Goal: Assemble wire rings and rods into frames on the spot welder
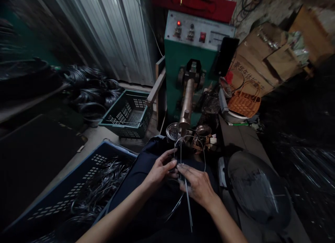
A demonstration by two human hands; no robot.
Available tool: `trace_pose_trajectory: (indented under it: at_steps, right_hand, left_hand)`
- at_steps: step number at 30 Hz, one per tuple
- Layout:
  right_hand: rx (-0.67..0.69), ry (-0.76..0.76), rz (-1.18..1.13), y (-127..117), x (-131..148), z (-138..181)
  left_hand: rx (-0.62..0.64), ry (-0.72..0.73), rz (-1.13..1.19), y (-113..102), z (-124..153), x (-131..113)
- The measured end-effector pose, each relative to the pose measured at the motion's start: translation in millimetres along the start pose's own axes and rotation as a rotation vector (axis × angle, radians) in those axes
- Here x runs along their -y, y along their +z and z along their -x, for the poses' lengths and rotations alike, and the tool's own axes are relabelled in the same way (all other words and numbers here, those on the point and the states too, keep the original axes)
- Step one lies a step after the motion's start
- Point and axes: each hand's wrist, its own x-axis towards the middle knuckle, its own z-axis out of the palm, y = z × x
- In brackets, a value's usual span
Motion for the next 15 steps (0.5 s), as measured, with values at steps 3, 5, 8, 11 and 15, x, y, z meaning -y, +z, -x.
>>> trace_pose_trajectory:
  at_steps: [3, 5, 8, 11, 15]
  right_hand:
    - [-0.004, 0.009, -0.008, -1.8, -0.5, -2.2]
    - [-0.009, 0.019, -0.013, -2.1, -0.3, -1.6]
    - [0.0, 0.041, -0.021, 0.6, -2.7, 1.3]
    - [-0.04, 0.03, -0.015, 5.0, -12.6, -1.6]
    - [-0.115, 0.024, 0.127, 1.0, -36.8, -27.7]
  left_hand:
    - [-0.008, -0.005, 0.008, 2.0, -2.4, -1.4]
    - [-0.008, 0.003, 0.016, 2.9, -2.3, -1.2]
    - [-0.009, 0.007, 0.019, 2.5, -3.1, -0.9]
    - [-0.008, -0.005, -0.007, -0.1, -14.1, -5.5]
    - [-0.025, 0.046, -0.02, -2.5, -50.8, -23.5]
